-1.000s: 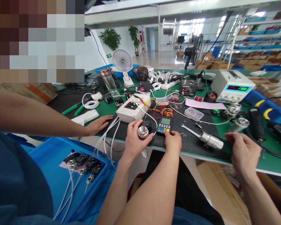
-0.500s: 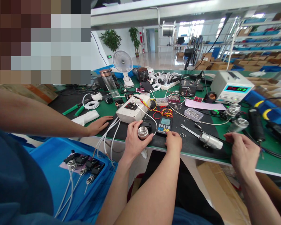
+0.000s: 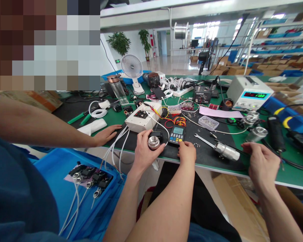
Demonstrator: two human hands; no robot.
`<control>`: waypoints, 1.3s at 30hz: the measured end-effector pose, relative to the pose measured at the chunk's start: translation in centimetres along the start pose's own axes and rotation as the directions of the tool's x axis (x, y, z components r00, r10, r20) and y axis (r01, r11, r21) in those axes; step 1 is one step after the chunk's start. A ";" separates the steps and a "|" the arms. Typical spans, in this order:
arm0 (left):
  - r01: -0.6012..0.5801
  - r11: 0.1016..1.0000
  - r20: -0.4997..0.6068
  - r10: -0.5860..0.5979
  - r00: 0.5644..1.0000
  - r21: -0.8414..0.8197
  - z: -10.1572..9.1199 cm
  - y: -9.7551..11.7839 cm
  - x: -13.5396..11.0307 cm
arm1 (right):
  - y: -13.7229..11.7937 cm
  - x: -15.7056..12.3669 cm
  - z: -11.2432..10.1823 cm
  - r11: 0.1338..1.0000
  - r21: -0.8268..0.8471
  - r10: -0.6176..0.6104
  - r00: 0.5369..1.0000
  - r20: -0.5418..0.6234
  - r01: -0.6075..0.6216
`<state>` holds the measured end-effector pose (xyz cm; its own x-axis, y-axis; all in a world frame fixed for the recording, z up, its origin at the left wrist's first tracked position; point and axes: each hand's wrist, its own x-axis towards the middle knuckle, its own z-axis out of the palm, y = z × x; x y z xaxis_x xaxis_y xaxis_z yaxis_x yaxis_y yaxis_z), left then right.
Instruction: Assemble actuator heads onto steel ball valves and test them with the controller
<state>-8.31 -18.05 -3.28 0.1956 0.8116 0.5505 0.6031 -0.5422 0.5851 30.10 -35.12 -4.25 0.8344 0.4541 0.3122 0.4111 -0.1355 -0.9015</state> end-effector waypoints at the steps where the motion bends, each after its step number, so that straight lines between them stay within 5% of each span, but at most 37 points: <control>1: 0.001 1.000 0.001 -0.001 1.000 0.000 0.0 0.0 0.0 | 0.0 0.0 0.0 1.000 0.004 0.000 1.000 0.003 0.000; 39: 0.026 0.999 -0.016 -0.026 1.000 0.018 0.2 0.0 0.0 | 0.1 0.1 0.1 1.000 0.023 0.018 1.000 -0.011 -0.018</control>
<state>-8.18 -18.02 -3.42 0.1675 0.8219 0.5444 0.6215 -0.5167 0.5888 30.22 -34.95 -4.37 0.8456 0.4422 0.2991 0.3875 -0.1230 -0.9136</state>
